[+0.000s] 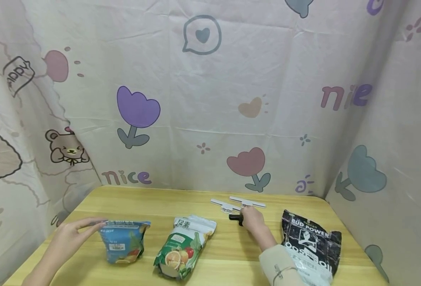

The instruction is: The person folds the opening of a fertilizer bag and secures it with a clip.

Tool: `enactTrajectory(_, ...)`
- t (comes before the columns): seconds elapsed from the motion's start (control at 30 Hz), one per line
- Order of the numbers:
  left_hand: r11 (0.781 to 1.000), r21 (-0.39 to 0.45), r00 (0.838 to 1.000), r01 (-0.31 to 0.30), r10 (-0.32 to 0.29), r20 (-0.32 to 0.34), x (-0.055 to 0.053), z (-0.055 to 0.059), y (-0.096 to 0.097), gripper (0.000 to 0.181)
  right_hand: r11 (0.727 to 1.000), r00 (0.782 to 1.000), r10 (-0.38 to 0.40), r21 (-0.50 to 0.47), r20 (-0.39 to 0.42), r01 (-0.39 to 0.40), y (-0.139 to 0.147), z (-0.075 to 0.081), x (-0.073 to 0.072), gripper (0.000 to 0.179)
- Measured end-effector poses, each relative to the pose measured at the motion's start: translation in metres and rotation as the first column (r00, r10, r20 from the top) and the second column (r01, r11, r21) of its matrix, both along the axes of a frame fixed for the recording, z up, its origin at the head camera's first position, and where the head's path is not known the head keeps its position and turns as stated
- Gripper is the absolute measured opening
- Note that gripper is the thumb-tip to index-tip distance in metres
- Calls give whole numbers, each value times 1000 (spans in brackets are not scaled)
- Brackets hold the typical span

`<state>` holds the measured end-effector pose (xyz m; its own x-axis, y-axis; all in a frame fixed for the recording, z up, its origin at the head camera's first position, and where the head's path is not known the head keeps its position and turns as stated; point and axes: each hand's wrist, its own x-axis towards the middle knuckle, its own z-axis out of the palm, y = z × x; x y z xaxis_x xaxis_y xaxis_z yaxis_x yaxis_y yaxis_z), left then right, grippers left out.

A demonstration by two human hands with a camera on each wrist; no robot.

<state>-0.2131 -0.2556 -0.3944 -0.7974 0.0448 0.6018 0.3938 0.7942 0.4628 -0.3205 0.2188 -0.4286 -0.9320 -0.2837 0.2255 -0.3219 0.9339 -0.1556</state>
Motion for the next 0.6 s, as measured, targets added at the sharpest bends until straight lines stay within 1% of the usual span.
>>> enactTrajectory(0.1,1000,2,1000,1,-1,-8,0,-1,0,15,1000,1000,16,22,-6,-16,3,-2,-2,18)
enactTrajectory(0.2,1000,4,1000,3,-3,-10,-1,-1,0,15,1000,1000,22,21,-18,-22,5,-4,-3,16)
enactTrajectory(0.37,1000,1,1000,5,-5,-25,-1,-1,0,15,999,994,48,15,-97,-46,6,-4,-8,10)
enactTrajectory(0.5,1000,-14,999,6,-7,-50,-1,-2,-1,16,997,983,72,5,-167,-73,7,-6,-13,14)
enactTrajectory(0.6,1000,-17,999,11,-12,-50,-1,-2,-1,16,996,977,85,-4,-195,-87,9,-7,-17,23)
